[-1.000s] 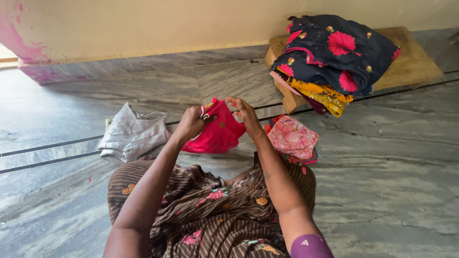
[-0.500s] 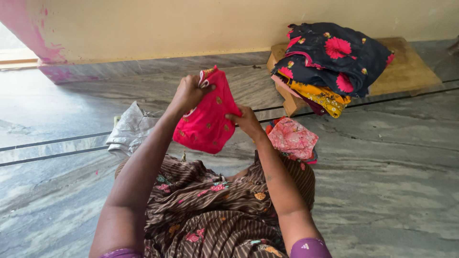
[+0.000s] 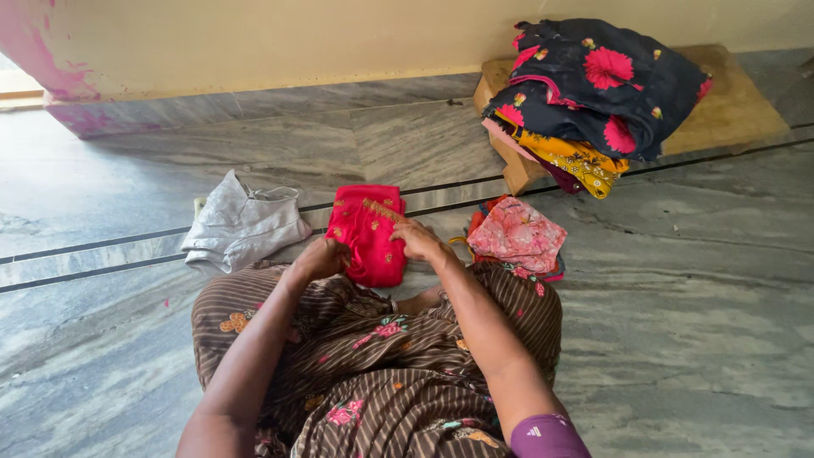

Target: The person sits on the floor and folds various garments one by one, including shirts, pants, and patterned fabrics. They place each folded item into a neat stack on a small wooden stool beside them.

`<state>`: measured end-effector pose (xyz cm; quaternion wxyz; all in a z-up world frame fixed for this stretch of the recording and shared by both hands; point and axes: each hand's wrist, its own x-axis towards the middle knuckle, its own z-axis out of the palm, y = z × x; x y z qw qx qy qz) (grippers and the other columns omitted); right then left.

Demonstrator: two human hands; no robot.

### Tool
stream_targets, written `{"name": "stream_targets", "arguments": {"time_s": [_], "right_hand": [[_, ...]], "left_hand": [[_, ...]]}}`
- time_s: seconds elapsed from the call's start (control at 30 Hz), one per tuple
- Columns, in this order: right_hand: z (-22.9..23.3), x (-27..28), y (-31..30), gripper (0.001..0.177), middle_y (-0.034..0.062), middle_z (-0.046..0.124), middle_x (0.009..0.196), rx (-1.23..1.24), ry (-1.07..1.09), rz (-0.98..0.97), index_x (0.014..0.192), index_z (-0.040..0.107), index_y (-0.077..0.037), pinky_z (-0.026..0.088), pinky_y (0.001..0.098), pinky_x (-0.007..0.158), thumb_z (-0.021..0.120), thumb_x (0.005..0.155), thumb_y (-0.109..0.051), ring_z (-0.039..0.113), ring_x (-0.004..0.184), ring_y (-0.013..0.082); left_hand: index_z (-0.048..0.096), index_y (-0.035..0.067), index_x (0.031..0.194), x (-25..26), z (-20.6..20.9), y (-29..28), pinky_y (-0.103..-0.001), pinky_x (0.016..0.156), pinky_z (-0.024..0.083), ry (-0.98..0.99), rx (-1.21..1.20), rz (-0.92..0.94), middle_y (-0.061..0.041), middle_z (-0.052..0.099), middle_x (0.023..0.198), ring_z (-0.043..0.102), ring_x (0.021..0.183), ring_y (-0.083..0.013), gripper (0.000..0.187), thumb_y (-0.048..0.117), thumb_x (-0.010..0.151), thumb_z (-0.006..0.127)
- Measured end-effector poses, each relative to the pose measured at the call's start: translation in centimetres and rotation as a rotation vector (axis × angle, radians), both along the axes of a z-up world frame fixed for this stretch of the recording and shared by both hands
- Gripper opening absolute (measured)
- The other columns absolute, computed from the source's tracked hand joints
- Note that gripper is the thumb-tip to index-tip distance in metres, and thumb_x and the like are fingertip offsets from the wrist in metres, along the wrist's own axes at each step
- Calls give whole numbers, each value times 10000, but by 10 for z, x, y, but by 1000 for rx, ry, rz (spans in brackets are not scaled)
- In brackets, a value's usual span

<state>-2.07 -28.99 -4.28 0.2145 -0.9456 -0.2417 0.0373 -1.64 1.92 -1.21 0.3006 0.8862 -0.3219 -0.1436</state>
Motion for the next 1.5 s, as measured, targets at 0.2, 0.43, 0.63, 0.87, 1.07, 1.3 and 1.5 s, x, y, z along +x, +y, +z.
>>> {"name": "stream_targets", "arguments": {"time_s": [0.2, 0.43, 0.63, 0.87, 1.07, 1.3, 1.5], "right_hand": [[-25, 22, 67, 544, 55, 722, 1159, 591, 748, -306, 1269, 662, -116, 597, 428, 725, 517, 950, -532, 681, 976, 196], [-37, 12, 59, 905, 161, 703, 1148, 967, 817, -613, 1368, 650, -32, 566, 357, 717, 468, 925, -799, 663, 851, 199], [-32, 36, 16, 909, 97, 605, 1375, 1091, 653, -591, 1493, 486, -92, 450, 352, 991, 631, 833, -699, 571, 1201, 196], [-71, 27, 42, 892, 258, 557, 1420, 336, -105, -389, 1402, 494, 33, 423, 435, 1085, 972, 709, -264, 529, 1317, 361], [-36, 45, 15, 581, 196, 706, 1238, 460, 225, -599, 1331, 624, -65, 564, 395, 1001, 795, 808, -248, 700, 1157, 304], [93, 1, -92, 539, 204, 655, 1350, 137, 7, -355, 1339, 617, -32, 470, 424, 1050, 767, 911, -323, 606, 1255, 352], [129, -62, -197, 590, 87, 680, 1309, 415, 386, -513, 1394, 597, -71, 510, 324, 962, 735, 914, -386, 631, 1186, 199]], "left_hand": [[767, 130, 852, 5, -47, 7, -458, 747, 567, -155, -56, -45, -146, 741, 834, 702, 870, -359, 138, 130, 722, 721], [729, 85, 1013, 45, 25, -30, -455, 704, 552, 217, -161, 364, -214, 736, 815, 739, 773, -316, 261, 260, 825, 779], [701, 65, 1153, 75, 25, -75, -396, 794, 579, 29, -532, 569, -182, 651, 1122, 738, 839, -286, 341, 166, 831, 751], [574, 121, 1310, 17, 4, -75, -496, 1145, 399, -300, -184, 126, -167, 510, 1436, 460, 1383, -370, 562, 226, 825, 838], [343, 112, 1526, -6, -34, -70, -612, 1175, 199, -223, 431, -44, -180, 364, 1575, 287, 1495, -390, 946, 202, 711, 817], [560, 190, 1420, 45, -102, -64, -570, 1076, 418, -350, 159, 205, -138, 629, 1350, 582, 1261, -339, 542, 112, 886, 603], [741, 38, 1072, 123, -50, 34, -556, 701, 520, -234, -254, 589, -262, 712, 893, 674, 842, -454, 210, 225, 1004, 674]]}}
